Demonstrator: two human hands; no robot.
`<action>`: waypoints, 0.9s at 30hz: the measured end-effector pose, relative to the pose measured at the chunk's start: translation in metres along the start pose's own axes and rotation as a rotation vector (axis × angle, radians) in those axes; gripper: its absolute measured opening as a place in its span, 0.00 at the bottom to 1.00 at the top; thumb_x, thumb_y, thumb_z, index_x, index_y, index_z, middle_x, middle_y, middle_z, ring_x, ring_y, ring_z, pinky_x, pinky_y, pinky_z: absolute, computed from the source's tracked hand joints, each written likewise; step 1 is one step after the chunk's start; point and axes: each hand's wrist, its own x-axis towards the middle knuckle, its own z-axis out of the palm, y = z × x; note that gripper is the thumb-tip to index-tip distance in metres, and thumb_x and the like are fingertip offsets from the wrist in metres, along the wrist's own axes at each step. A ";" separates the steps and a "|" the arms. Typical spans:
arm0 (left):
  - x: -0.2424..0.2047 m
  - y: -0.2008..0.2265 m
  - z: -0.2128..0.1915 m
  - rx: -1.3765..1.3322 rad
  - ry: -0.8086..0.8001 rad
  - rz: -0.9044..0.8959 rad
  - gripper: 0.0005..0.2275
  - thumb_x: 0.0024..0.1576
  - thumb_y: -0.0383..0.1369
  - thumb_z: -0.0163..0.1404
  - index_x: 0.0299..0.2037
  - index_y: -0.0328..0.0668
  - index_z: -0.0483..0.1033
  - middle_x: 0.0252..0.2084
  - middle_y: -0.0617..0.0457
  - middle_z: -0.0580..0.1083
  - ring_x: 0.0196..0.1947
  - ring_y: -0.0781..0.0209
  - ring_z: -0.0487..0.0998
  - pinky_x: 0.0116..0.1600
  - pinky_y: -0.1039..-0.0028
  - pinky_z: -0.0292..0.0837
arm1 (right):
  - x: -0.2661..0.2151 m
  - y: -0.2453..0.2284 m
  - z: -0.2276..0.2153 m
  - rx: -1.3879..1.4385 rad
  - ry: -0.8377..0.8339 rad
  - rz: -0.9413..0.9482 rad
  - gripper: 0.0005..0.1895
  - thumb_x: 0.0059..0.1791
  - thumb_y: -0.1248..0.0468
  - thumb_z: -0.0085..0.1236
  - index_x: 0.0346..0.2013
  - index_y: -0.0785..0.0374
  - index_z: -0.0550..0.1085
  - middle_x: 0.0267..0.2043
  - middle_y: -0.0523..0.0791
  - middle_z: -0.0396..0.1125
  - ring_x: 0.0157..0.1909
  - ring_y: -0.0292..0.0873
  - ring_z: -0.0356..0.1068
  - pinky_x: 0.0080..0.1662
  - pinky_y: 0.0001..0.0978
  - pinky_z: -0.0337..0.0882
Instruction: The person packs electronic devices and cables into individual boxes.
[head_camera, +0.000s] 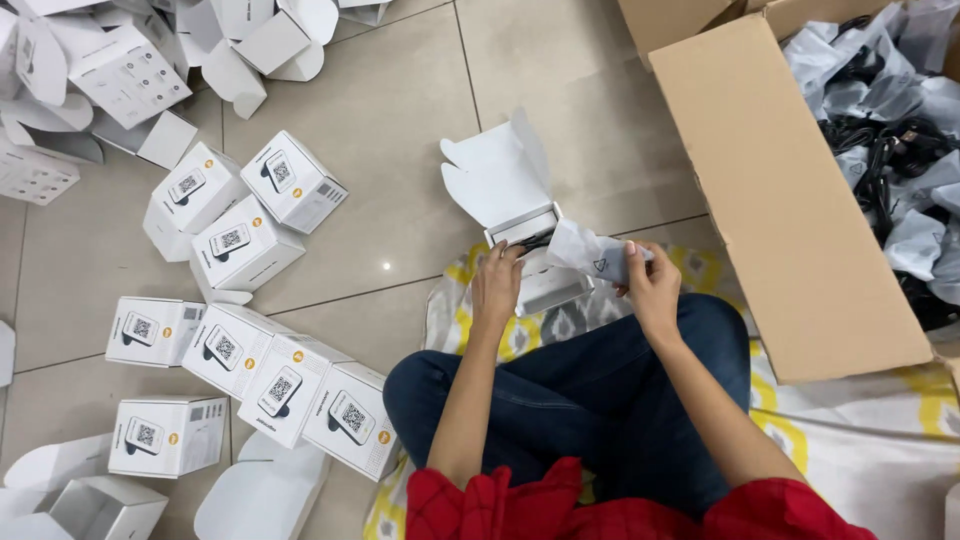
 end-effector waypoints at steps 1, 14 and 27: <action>-0.006 0.002 -0.009 -0.005 -0.001 -0.001 0.09 0.56 0.31 0.54 0.45 0.40 0.82 0.52 0.37 0.77 0.44 0.39 0.79 0.46 0.57 0.74 | -0.001 -0.002 0.004 -0.005 0.002 0.000 0.17 0.58 0.57 0.51 0.42 0.71 0.74 0.26 0.45 0.69 0.22 0.35 0.68 0.25 0.27 0.67; -0.046 0.041 -0.055 -0.654 0.010 -0.299 0.40 0.50 0.43 0.63 0.71 0.36 0.56 0.63 0.38 0.68 0.58 0.42 0.74 0.60 0.61 0.73 | -0.016 0.008 0.085 0.012 -0.319 -0.034 0.13 0.56 0.61 0.57 0.47 0.70 0.72 0.39 0.45 0.72 0.37 0.33 0.71 0.37 0.26 0.73; 0.023 -0.032 -0.025 -0.284 -0.464 -0.415 0.31 0.43 0.46 0.66 0.51 0.27 0.76 0.53 0.34 0.75 0.52 0.45 0.78 0.54 0.62 0.75 | 0.039 -0.027 0.077 -0.628 -0.428 -0.148 0.15 0.57 0.61 0.50 0.56 0.58 0.78 0.52 0.47 0.75 0.52 0.48 0.76 0.52 0.42 0.75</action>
